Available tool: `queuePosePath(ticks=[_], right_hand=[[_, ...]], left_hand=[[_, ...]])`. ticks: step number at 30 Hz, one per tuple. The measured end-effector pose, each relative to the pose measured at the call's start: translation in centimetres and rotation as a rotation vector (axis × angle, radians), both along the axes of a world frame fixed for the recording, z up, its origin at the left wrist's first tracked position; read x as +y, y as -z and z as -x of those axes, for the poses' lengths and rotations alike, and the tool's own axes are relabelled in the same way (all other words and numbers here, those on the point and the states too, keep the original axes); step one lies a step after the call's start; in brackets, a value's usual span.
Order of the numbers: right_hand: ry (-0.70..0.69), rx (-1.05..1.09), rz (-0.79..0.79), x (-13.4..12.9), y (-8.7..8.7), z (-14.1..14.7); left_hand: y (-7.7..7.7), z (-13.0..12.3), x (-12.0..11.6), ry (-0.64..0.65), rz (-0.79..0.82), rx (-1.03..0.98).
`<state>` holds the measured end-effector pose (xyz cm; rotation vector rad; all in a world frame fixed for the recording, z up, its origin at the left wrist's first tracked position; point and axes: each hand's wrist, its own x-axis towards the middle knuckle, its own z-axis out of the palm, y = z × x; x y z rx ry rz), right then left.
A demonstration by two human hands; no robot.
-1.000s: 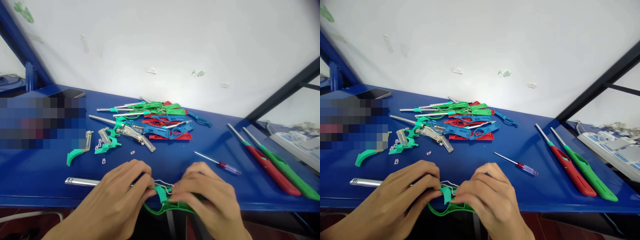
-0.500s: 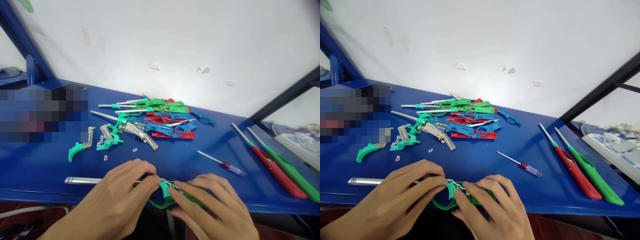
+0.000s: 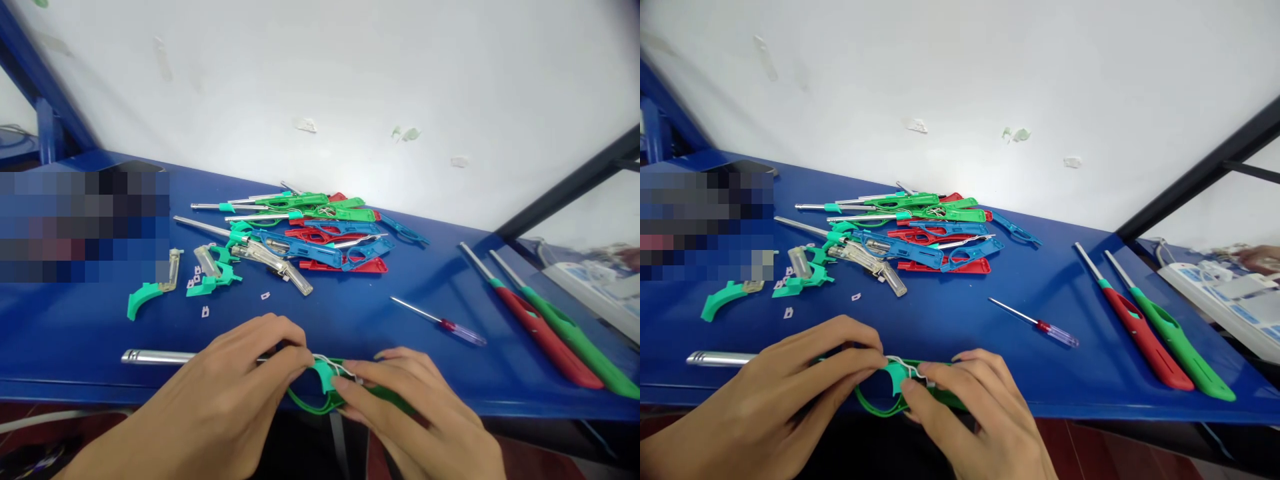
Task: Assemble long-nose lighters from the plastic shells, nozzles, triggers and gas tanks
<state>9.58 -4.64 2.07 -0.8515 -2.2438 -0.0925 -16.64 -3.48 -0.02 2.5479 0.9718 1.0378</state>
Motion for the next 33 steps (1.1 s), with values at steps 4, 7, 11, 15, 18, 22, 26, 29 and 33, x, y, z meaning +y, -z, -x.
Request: queuePosePath(ticks=[4,7,11,15,18,22,26,29,33], right_hand=[[-0.003,0.031,0.013,-0.2,0.3,0.2],[0.008,0.086,0.012,-0.3,0.7,0.2],[-0.028,0.097,0.065,-0.3,1.2,-0.1],[-0.053,0.088,0.109,-0.4,1.5,-0.5],[-0.071,0.092,0.147,-0.5,1.6,-0.6],[-0.073,0.087,0.159,-0.7,1.7,-0.5],[-0.073,0.071,0.193,-0.7,1.6,-0.6],[-0.067,0.051,0.209,-0.7,1.5,-0.8],[-0.034,0.049,0.208,-0.8,1.7,-0.9]], left_hand=[[-0.1,0.0,-0.2,-0.008,-0.034,0.021],[-0.3,-0.1,-0.2,-0.009,-0.057,0.032],[-0.2,-0.1,-0.1,-0.022,-0.076,0.059],[0.0,0.1,0.1,-0.030,-0.062,0.056],[-0.1,0.1,0.3,-0.019,-0.035,0.050],[-0.4,0.0,0.2,-0.015,-0.020,0.031],[-0.5,-0.1,0.0,-0.021,-0.030,0.022],[-0.5,-0.2,-0.1,-0.035,-0.047,0.021],[-0.6,-0.2,-0.1,-0.025,-0.087,0.048]])
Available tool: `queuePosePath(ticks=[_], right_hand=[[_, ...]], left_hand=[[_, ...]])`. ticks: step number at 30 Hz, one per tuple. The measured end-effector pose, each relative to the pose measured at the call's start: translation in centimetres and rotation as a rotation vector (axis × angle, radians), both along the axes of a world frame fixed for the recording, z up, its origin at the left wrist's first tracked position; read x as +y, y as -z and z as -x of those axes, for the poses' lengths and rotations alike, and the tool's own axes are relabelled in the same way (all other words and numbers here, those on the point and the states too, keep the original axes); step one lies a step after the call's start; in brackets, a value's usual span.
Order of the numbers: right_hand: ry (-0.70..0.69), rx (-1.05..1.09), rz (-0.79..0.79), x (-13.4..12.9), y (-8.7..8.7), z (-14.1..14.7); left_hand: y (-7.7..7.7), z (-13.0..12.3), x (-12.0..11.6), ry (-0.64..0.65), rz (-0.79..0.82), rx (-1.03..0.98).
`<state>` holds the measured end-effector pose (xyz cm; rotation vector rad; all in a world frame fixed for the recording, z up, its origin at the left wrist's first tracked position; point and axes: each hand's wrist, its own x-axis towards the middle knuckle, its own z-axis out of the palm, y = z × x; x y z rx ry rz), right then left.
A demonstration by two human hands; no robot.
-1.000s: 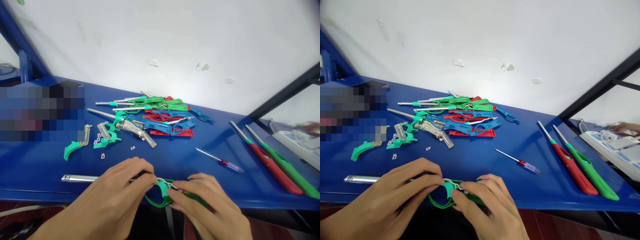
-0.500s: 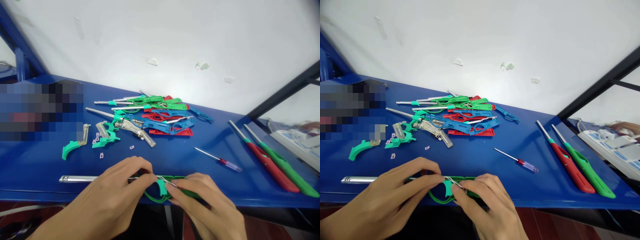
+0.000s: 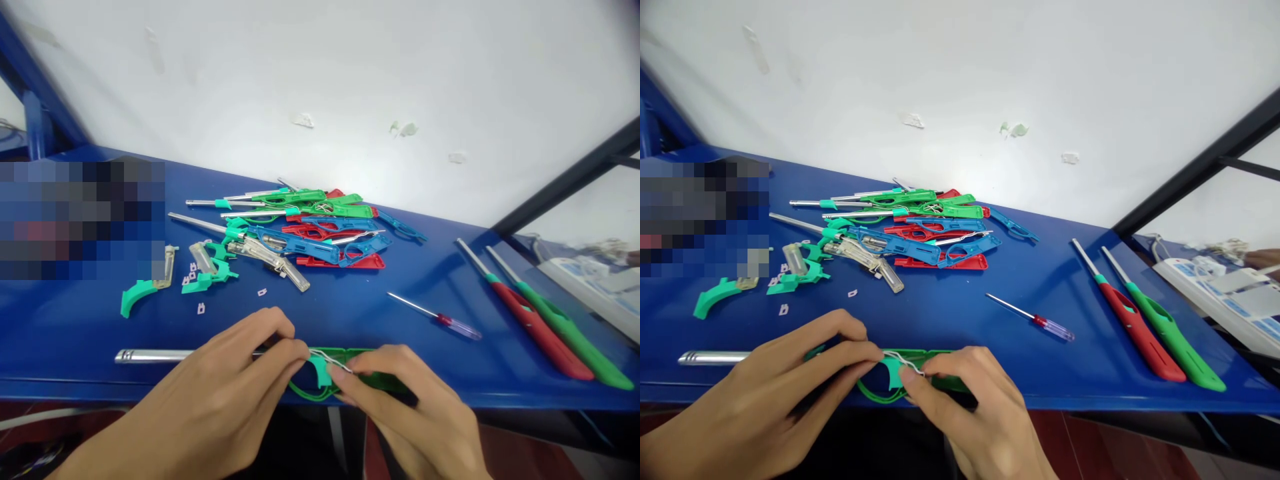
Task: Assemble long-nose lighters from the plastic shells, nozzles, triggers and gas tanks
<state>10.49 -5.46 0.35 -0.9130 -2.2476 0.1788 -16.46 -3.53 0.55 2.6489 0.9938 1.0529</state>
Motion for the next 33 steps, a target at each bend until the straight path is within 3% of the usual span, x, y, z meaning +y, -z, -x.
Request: queuePosePath(ticks=[11,20,33], right_hand=[[0.020,0.070,-0.005,0.25,0.47,0.35],[0.027,0.130,-0.076,0.63,0.02,0.82],[0.040,0.161,-0.002,0.86,-0.17,0.42]], left_hand=[[-0.43,-0.49,0.41,-0.054,-0.042,0.017],[-0.24,-0.25,0.45,-0.034,0.031,0.049],[-0.30,-0.30,0.47,-0.025,0.035,0.101]])
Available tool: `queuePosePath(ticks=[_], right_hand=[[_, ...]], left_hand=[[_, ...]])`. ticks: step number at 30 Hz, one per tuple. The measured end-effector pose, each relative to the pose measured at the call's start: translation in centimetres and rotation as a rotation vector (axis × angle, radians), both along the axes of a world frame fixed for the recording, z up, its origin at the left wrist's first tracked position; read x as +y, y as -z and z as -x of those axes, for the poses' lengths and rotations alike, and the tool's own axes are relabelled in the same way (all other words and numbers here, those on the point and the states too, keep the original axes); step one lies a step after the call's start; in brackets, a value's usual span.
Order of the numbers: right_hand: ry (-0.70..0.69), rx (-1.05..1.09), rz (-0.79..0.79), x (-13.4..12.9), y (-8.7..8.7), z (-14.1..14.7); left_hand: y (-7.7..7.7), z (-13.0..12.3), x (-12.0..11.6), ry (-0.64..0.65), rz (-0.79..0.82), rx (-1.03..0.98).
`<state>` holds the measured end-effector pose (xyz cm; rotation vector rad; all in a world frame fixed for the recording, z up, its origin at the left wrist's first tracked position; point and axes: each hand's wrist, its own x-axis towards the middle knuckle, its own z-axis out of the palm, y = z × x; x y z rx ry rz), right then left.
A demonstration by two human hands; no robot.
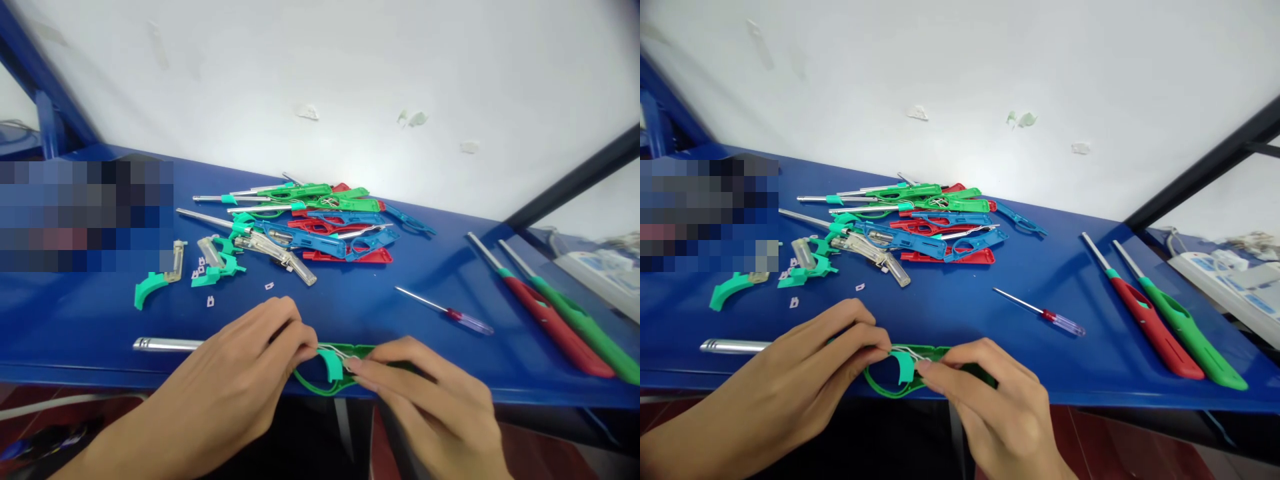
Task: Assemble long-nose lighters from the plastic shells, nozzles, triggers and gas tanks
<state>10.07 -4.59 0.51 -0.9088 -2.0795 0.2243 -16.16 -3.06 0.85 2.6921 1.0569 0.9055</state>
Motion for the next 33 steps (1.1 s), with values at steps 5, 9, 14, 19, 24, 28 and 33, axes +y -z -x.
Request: queuePosePath(ticks=[5,9,14,19,24,28,33], right_hand=[[0.009,0.022,-0.002,-0.19,0.06,0.17],[0.006,0.048,-0.004,-0.23,0.02,0.27],[0.016,0.005,-0.033,-0.13,-0.17,0.43],[0.021,-0.016,-0.044,-0.05,-0.36,0.50],[0.004,-0.007,-0.021,-0.14,-0.13,0.28],[0.001,-0.006,-0.019,-0.14,0.11,0.25],[-0.025,0.001,-0.032,0.04,0.15,0.27]], left_hand=[[-0.01,0.02,0.14,-0.004,-0.001,0.015],[0.11,0.00,-0.09,-0.008,0.015,0.026],[-0.04,-0.05,-0.33,0.001,0.041,0.028],[-0.03,0.06,-0.28,0.000,0.015,0.005],[0.02,0.04,-0.17,0.030,0.036,-0.043],[-0.15,0.16,-0.23,0.037,0.075,-0.057],[-0.24,0.54,-0.18,0.074,-0.015,-0.011]])
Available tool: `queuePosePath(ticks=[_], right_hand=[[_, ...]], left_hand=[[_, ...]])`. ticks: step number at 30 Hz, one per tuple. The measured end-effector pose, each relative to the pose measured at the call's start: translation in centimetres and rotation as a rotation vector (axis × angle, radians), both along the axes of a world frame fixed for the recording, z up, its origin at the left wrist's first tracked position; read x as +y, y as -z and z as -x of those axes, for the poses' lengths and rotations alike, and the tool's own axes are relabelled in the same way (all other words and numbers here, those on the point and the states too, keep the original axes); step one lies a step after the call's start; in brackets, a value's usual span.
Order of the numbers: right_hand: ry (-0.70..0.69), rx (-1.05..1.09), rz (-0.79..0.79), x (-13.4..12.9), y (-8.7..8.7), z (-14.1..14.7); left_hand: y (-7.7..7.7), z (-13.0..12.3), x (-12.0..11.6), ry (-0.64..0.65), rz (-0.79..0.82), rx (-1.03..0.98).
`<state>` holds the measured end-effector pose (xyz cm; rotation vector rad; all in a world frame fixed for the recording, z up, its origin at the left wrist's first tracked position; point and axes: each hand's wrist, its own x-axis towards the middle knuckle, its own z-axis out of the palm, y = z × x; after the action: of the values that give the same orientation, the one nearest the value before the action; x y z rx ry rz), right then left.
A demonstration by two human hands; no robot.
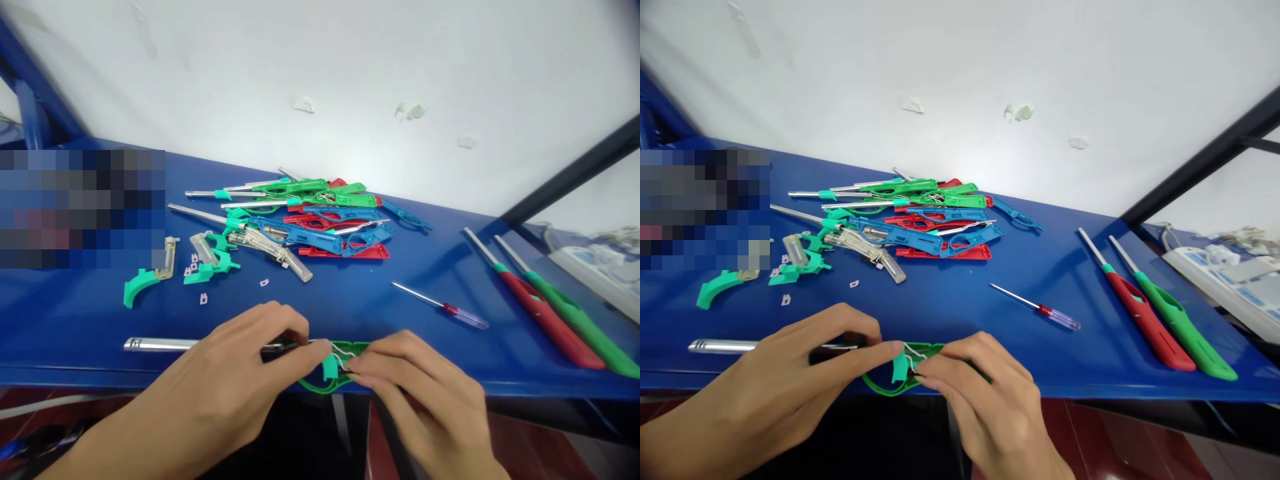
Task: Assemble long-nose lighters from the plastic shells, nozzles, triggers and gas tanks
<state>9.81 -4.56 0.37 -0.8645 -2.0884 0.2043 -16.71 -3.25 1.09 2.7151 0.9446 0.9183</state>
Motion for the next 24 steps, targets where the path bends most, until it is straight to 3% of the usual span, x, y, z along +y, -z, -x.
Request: queuePosePath(ticks=[7,24], right_hand=[[0.003,0.016,0.031,-0.1,-0.1,0.0],[-0.002,0.015,0.056,-0.1,-0.4,0.1]], left_hand=[[-0.3,0.0,-0.2,0.082,0.057,-0.017],[-0.2,-1.0,0.0,0.013,-0.003,-0.043]])
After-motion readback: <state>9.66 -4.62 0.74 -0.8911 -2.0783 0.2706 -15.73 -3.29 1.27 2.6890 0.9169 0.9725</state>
